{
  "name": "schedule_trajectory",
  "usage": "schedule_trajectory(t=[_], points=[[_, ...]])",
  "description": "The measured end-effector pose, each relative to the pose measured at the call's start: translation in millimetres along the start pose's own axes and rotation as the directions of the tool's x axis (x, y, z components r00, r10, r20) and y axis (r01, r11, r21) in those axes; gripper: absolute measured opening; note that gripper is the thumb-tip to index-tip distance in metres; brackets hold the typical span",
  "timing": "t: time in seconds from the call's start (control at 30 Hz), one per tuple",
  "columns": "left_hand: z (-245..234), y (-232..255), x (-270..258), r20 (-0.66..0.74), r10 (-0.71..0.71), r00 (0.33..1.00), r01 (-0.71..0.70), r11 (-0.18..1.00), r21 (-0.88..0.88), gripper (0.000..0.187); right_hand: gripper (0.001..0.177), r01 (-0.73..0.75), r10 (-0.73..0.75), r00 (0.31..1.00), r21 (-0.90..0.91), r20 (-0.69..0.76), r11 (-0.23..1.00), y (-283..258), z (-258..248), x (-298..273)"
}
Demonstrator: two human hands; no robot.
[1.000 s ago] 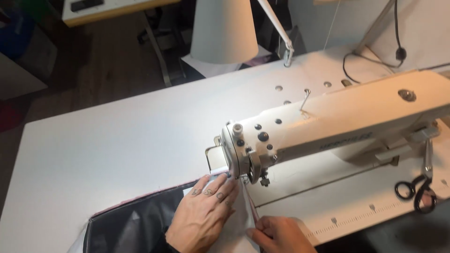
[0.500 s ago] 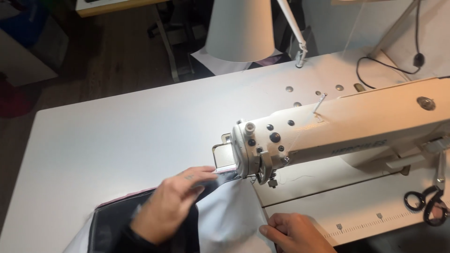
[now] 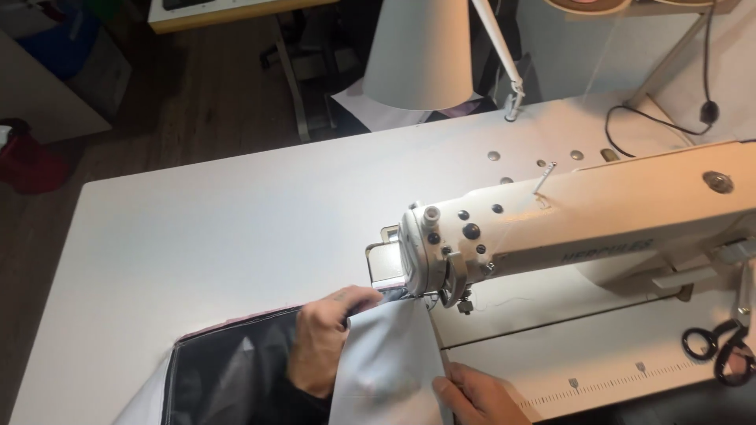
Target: Sewing pieces of leather together using an industrial sewing machine to assemble a bag.
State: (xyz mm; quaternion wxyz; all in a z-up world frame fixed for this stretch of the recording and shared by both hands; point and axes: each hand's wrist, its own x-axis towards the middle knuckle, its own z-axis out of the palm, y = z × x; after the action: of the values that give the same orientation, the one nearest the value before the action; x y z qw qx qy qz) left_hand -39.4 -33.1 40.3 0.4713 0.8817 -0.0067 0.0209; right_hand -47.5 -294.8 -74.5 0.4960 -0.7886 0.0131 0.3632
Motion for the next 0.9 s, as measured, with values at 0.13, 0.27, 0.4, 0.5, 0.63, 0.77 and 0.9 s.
schedule_trajectory(t=[0.13, 0.27, 0.4, 0.5, 0.63, 0.77, 0.9], points=[[-23, 2, 0, 0.212, 0.077, 0.974, -0.068, 0.996, -0.051, 0.044, 0.033, -0.061, 0.034, 0.995, -0.283, -0.099, 0.957, -22, -2, -5], [-39, 27, 1, 0.344, 0.036, 0.938, -0.011, 0.997, -0.075, 0.043, 0.03, 0.118, -0.159, 0.985, -0.416, -0.065, 0.902, -34, 0, -11], [-17, 54, 3, 0.556, 0.115, 0.823, -0.393, 0.822, 0.412, 0.046, 0.024, 0.234, -0.235, 0.97, -0.473, 0.057, 0.849, -50, -7, -9], [16, 43, 3, 0.542, 0.159, 0.825, -0.466, 0.733, 0.495, 0.042, 0.03, 0.212, -0.182, 0.977, -0.455, 0.11, 0.865, -41, -7, -6], [41, -12, -2, 0.372, 0.393, 0.841, -0.54, 0.651, 0.533, 0.047, 0.037, 0.296, -0.268, 0.955, -0.421, 0.127, 0.857, -35, -17, 2], [68, -34, -33, 0.248, 0.407, 0.879, -0.468, 0.639, 0.61, 0.042, 0.034, -0.018, 0.032, 0.998, -0.255, 0.052, 0.967, -40, -19, -21], [81, -40, -32, 0.193, 0.444, 0.875, -0.453, 0.61, 0.651, 0.051, 0.038, -0.004, -0.013, 0.999, -0.494, -0.029, 0.87, -14, -21, -9]])
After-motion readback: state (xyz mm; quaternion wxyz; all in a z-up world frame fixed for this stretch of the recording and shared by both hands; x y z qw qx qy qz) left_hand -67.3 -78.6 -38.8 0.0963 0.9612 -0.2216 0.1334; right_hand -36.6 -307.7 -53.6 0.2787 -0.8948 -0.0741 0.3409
